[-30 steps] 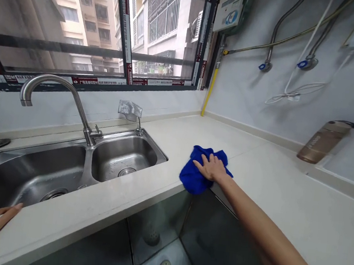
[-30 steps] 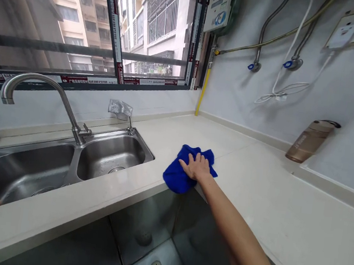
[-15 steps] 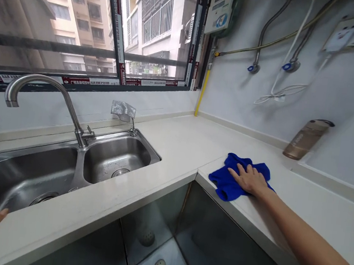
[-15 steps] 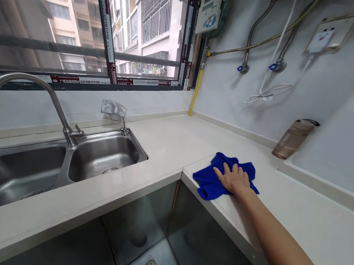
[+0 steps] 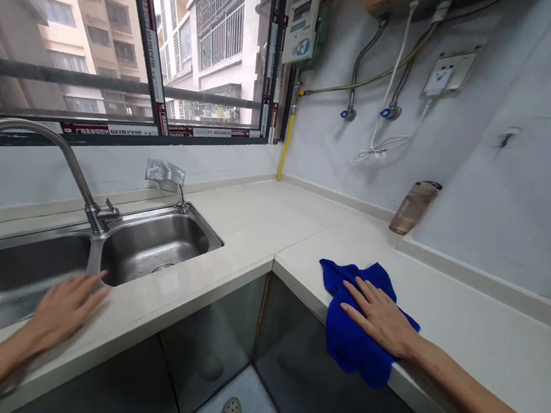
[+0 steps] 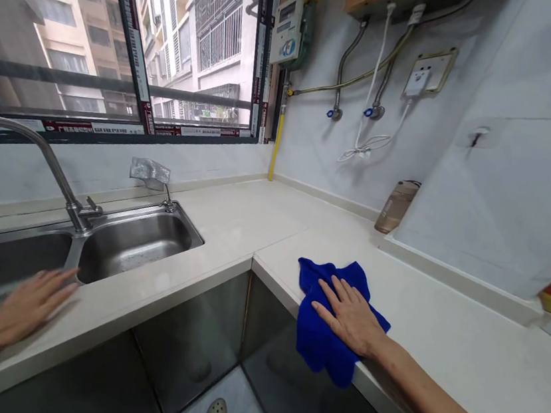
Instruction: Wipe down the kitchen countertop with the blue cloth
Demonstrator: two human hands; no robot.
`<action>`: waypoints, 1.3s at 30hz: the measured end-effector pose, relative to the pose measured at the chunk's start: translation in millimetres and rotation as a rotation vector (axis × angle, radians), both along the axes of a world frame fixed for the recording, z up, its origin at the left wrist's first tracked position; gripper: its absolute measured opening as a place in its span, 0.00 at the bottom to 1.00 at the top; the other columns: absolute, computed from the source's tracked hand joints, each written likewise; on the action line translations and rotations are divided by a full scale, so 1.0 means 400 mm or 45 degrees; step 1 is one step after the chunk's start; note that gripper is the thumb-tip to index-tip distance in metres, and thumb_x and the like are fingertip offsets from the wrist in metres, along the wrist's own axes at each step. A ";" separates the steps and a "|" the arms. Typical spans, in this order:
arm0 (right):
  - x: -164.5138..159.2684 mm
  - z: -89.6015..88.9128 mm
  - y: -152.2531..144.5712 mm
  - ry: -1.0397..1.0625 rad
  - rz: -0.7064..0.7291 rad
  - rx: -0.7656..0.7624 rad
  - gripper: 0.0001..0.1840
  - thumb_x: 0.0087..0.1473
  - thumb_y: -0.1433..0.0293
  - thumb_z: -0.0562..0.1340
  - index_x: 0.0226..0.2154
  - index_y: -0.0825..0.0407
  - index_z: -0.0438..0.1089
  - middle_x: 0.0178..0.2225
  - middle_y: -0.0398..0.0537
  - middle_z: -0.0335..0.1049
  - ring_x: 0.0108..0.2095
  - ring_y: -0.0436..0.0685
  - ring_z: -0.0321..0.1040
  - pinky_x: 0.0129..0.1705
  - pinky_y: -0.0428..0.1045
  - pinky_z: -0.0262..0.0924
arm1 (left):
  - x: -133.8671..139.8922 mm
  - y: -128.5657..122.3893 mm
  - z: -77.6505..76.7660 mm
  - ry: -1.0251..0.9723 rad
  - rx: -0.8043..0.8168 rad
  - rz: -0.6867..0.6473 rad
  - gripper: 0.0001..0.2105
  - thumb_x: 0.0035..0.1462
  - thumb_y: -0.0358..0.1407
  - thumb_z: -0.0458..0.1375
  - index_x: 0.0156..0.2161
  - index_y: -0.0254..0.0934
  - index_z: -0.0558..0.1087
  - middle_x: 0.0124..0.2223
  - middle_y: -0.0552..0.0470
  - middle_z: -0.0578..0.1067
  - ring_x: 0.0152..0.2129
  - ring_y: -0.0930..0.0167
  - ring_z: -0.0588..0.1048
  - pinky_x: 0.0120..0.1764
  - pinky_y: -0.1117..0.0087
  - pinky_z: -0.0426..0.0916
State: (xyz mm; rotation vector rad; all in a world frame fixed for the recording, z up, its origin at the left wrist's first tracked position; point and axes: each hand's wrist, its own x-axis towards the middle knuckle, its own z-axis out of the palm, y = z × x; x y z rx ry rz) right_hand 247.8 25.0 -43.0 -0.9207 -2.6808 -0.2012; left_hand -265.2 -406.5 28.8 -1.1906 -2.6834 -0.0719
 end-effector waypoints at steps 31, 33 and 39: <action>-0.580 0.088 0.037 -0.036 0.533 -0.245 0.32 0.66 0.53 0.42 0.66 0.46 0.55 0.68 0.46 0.45 0.69 0.62 0.38 0.69 0.65 0.38 | 0.245 0.276 0.001 -0.284 -0.245 -0.450 0.41 0.54 0.48 0.58 0.70 0.49 0.45 0.72 0.47 0.36 0.68 0.50 0.34 0.62 0.33 0.32; -0.643 0.091 0.061 -0.064 0.644 -0.267 0.30 0.66 0.56 0.43 0.66 0.45 0.55 0.69 0.45 0.44 0.69 0.62 0.38 0.69 0.66 0.38 | 0.242 0.277 -0.001 -0.303 -0.248 -0.458 0.42 0.54 0.48 0.58 0.70 0.50 0.44 0.72 0.48 0.35 0.68 0.51 0.33 0.62 0.33 0.31; -0.777 0.088 0.107 -0.111 0.808 -0.274 0.29 0.66 0.58 0.44 0.66 0.43 0.54 0.69 0.41 0.42 0.69 0.62 0.37 0.69 0.66 0.35 | 0.241 0.280 0.003 -0.370 -0.274 -0.448 0.43 0.53 0.48 0.58 0.70 0.52 0.41 0.72 0.49 0.31 0.67 0.52 0.30 0.62 0.34 0.29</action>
